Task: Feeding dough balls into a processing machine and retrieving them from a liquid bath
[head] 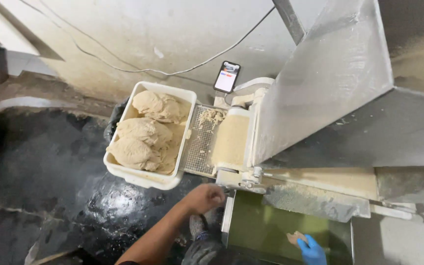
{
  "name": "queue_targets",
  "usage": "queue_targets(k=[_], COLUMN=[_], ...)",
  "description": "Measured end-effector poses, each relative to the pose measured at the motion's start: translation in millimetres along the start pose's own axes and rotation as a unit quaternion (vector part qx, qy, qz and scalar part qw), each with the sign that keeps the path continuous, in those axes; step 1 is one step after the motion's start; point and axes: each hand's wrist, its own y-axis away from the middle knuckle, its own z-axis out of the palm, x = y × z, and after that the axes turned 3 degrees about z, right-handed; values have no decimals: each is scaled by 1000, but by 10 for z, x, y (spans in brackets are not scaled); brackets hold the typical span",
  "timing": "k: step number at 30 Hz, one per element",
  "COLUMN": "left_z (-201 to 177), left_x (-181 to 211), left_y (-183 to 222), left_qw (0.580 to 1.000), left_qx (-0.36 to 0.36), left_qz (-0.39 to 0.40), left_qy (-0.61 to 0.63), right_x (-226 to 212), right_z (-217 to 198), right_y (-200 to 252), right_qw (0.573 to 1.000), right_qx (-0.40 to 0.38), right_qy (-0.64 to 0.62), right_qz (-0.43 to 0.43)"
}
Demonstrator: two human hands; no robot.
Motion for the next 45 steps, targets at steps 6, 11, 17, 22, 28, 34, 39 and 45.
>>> queue_targets(k=[6,11,17,22,28,34,39,45], left_z=[-660,-622,-439,-360,-275,-191,-249,-370], left_x=[238,125,-59,-64,-72,-147,14,-49], left_y=[-754,-1370,-1709,-1695,-1687,-1775,-1795,-1882], left_qw=[987,965,961,952,938,933,928,903], left_qx=[106,210,231,259,298,293,297,345], left_qz=[-112,-153,-151,-150,-148,-181,-213,-250], left_qy=[34,39,-16,-59,-98,-104,-71,-46], right_x=[-1081,-1211,-871,-1607,-2338,-2613,-2556,-985], right_z=[-385,-483,-253,-695,-1837,-1580,-857,253], right_y=[778,924,650,816,423,-241,599,766], right_qw=[991,992,999,996,968,915,934,970], right_qx=[60,104,41,56,221,338,190,4], right_qy=[2,-13,-6,-71,-106,88,71,14], right_qz=[120,66,25,2,-51,-200,-295,-244])
